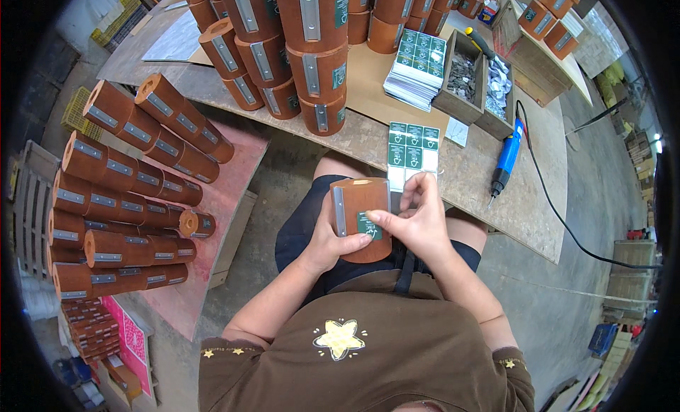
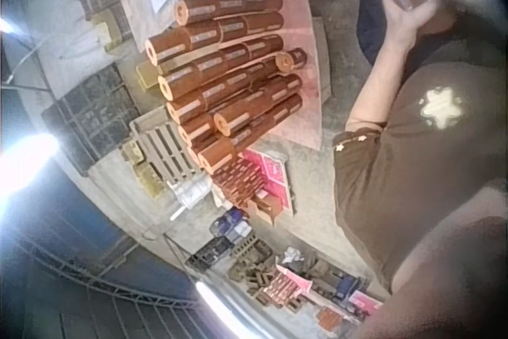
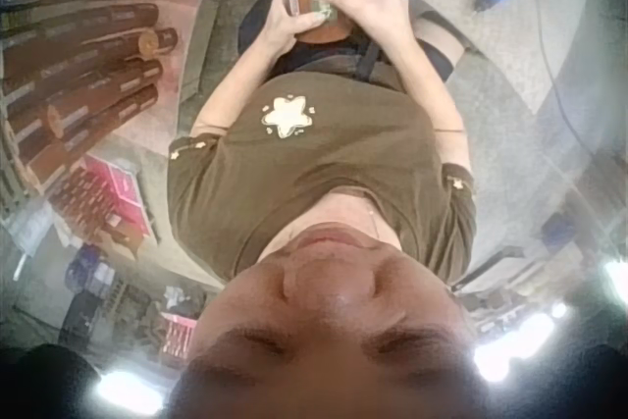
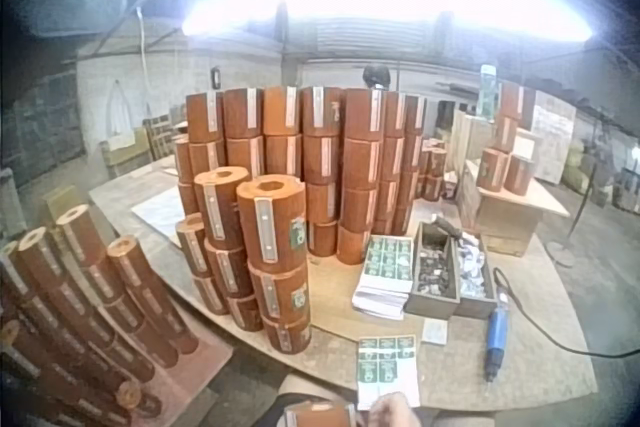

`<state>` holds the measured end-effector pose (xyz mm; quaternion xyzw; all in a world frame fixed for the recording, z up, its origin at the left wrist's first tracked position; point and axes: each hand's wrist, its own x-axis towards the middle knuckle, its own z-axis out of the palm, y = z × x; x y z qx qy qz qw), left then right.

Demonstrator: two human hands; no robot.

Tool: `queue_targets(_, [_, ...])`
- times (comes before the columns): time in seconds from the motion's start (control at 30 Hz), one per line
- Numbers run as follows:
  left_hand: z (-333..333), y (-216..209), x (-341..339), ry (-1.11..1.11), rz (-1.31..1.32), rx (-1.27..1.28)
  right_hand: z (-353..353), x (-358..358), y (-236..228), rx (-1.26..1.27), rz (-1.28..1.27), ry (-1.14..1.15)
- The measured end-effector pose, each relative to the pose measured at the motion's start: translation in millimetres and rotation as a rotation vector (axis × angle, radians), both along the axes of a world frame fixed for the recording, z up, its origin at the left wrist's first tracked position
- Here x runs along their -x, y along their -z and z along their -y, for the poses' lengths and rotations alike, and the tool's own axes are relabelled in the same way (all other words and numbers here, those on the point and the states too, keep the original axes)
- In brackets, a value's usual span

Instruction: Applying product labels to wooden cylindrical furniture components at a workbench.

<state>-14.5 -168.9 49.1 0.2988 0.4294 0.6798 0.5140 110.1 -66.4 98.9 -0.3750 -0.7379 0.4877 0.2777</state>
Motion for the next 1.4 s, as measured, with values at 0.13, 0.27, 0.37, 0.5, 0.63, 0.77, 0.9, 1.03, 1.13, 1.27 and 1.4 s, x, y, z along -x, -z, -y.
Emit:
queue_targets(0.13, [0,-6,0,0.066,0.057,-0.029,-11,-1,10,0.192,-0.087,-0.136])
queue_targets(0.27, [-3,-4,-3,0.026,0.265,0.001,-7,-3,7,0.389,-0.033,-0.382])
queue_targets(0.37, [-3,-4,-3,-0.012,0.24,0.002,0,0,15,0.241,-0.002,-0.485])
queue_targets(0.5, [5,0,-1,-0.051,0.284,0.007,7,5,5,0.197,-0.002,-0.494])
queue_targets(0.63, [2,3,7,-0.13,-0.12,-0.032,12,4,10,0.039,0.019,-0.394])
queue_targets(0.77, [15,-3,25,-0.185,-0.319,0.014,16,11,11,-0.135,0.091,-0.456])
queue_targets(0.9, [45,4,65,-0.503,-0.624,0.163,10,8,18,-0.059,0.13,-0.501])
queue_targets(1.03, [91,31,132,-0.981,-0.53,0.358,1,-2,31,0.076,0.086,-0.408])
queue_targets(1.13, [149,82,200,-1.293,-0.671,0.559,-3,-9,35,0.136,0.077,-0.352])
queue_targets(1.27, [216,137,264,-1.516,-0.667,0.571,-11,-15,41,0.241,0.05,-0.299])
queue_targets(1.4, [203,116,265,-1.534,-0.539,0.594,-18,-20,39,0.265,0.011,-0.226])
